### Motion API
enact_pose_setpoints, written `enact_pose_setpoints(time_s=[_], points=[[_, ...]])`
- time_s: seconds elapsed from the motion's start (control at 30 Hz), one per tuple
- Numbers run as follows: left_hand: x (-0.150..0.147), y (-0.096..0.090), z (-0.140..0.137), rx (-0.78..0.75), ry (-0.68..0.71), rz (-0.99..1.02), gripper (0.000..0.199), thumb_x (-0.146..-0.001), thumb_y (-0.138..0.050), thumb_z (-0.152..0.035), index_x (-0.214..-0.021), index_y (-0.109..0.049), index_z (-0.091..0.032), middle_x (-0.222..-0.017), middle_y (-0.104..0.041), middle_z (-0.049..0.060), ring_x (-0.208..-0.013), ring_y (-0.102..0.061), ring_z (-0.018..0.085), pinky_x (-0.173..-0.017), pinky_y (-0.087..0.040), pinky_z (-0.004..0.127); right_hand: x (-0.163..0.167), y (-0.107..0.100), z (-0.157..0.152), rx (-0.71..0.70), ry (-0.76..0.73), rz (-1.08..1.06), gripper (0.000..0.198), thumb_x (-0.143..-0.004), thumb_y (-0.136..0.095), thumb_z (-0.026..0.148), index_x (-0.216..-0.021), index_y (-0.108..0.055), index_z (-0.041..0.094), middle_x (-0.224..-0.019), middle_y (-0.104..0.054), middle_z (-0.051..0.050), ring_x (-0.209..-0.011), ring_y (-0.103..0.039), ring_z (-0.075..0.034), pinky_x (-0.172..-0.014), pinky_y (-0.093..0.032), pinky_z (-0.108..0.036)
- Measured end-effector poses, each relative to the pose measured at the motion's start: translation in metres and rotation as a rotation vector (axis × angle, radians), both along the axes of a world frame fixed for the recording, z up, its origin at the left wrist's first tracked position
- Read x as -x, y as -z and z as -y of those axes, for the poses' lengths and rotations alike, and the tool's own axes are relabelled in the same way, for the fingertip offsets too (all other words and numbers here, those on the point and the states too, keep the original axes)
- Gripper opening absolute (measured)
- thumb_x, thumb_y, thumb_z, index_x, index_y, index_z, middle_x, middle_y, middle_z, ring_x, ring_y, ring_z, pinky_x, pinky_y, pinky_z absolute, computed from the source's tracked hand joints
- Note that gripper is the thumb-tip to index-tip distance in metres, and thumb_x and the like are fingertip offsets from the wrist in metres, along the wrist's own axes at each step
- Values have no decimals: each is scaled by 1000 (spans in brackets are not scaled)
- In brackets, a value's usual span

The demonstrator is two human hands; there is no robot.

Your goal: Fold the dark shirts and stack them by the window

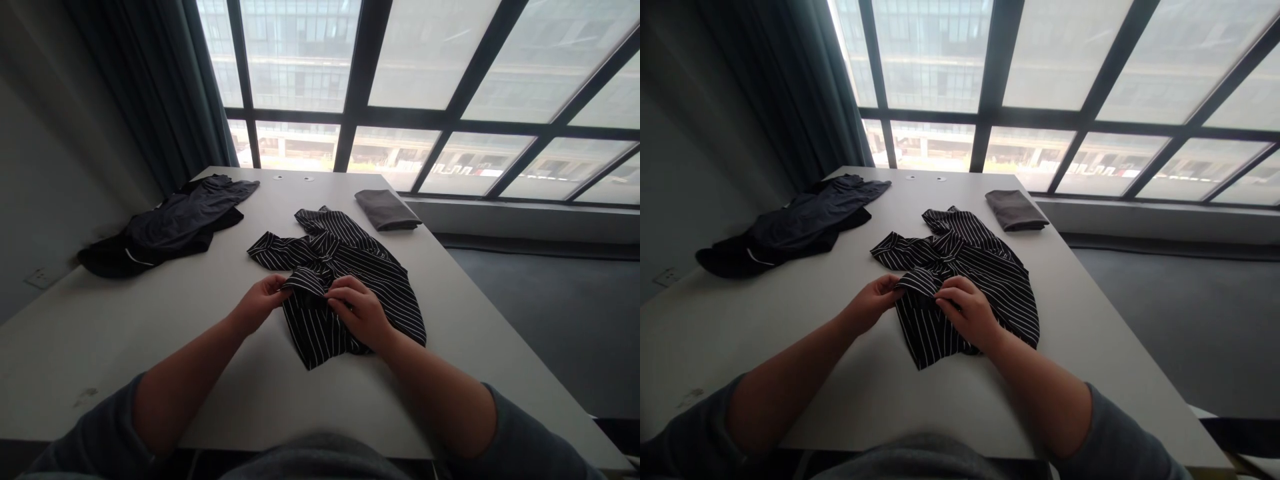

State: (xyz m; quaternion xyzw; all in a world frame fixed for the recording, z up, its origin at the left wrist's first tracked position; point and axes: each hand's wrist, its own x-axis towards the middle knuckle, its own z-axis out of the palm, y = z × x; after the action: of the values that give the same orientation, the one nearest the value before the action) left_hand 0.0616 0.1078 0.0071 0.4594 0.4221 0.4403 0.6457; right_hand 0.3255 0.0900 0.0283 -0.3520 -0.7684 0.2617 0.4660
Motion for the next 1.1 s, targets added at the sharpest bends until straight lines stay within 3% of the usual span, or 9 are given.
enact_pose_setpoints(time_s=[0.13, 0.33, 0.5, 0.63, 0.77, 0.83, 0.93, 1.0, 1.1], points=[[5, 0, -1, 106, 86, 181, 44, -69, -99, -44, -93, -74, -16, -88, -72, 3, -82, -67, 15, -82, -54, 30, -1, -1, -1, 330, 11, -166, 31, -103, -61, 50, -92, -70, 22, -96, -70, -5, -81, -65, -18, -75, -58, -32], [11, 1, -1, 143, 236, 252, 36, -79, -92, -43, -95, -77, -14, -94, -75, 8, -88, -69, 20, -86, -56, 33, -2, 5, -8, 805, 9, -523, 41, -89, -74, 62, -91, -62, 23, -77, -59, 2, -69, -58, -15, -67, -55, -29], [8, 0, 1, 126, 205, 298, 28, -90, -81, -43, -99, -75, -16, -96, -74, 10, -87, -70, 22, -83, -58, 35, -1, -3, -10, 993, 36, -671, 46, -76, -88, 56, -90, -62, 21, -77, -63, 0, -68, -60, -16, -63, -56, -29], [9, 0, 0, 137, 183, 369, 40, -81, -84, -23, -119, -70, -22, -101, -74, 5, -89, -71, 19, -83, -57, 31, -5, 1, -16, 1038, 22, -651, 41, -77, -87, 51, -93, -65, 20, -82, -68, -2, -70, -63, -17, -65, -57, -30], [9, -1, 0, 162, 162, 413, 50, -79, -83, -17, -124, -64, -29, -100, -73, 0, -84, -71, 17, -78, -56, 29, -10, 6, -20, 855, 148, -384, 36, -88, -74, 51, -106, -70, 20, -91, -71, -5, -77, -66, -20, -70, -58, -34], [8, -2, 1, 165, 172, 410, 40, -80, -84, -17, -114, -65, -26, -97, -73, 1, -83, -70, 16, -75, -56, 28, -10, 1, -17, 539, 236, -196, 31, -96, -63, 48, -108, -71, 21, -102, -71, -7, -92, -68, -23, -83, -59, -39], [4, -4, 6, 150, 194, 399, 32, -78, -86, -17, -104, -69, -22, -97, -72, 2, -85, -70, 17, -76, -55, 27, -7, -7, -7, 69, 170, 71, 22, -97, -65, 38, -114, -71, 24, -121, -69, -10, -115, -65, -27, -104, -53, -45], [3, -5, 8, 141, 227, 379, 30, -77, -87, -16, -102, -71, -20, -97, -72, 4, -87, -70, 18, -79, -55, 28, -4, -9, -1, -27, 76, 199, 20, -94, -70, 29, -114, -70, 25, -119, -70, -9, -112, -66, -26, -101, -54, -44], [3, -7, 10, 142, 322, 334, 29, -78, -88, -20, -103, -73, -18, -97, -72, 6, -87, -70, 19, -80, -54, 30, 0, -5, 0, 0, 45, 251, 19, -94, -68, 19, -113, -68, 24, -102, -72, -5, -92, -69, -21, -85, -57, -36]])
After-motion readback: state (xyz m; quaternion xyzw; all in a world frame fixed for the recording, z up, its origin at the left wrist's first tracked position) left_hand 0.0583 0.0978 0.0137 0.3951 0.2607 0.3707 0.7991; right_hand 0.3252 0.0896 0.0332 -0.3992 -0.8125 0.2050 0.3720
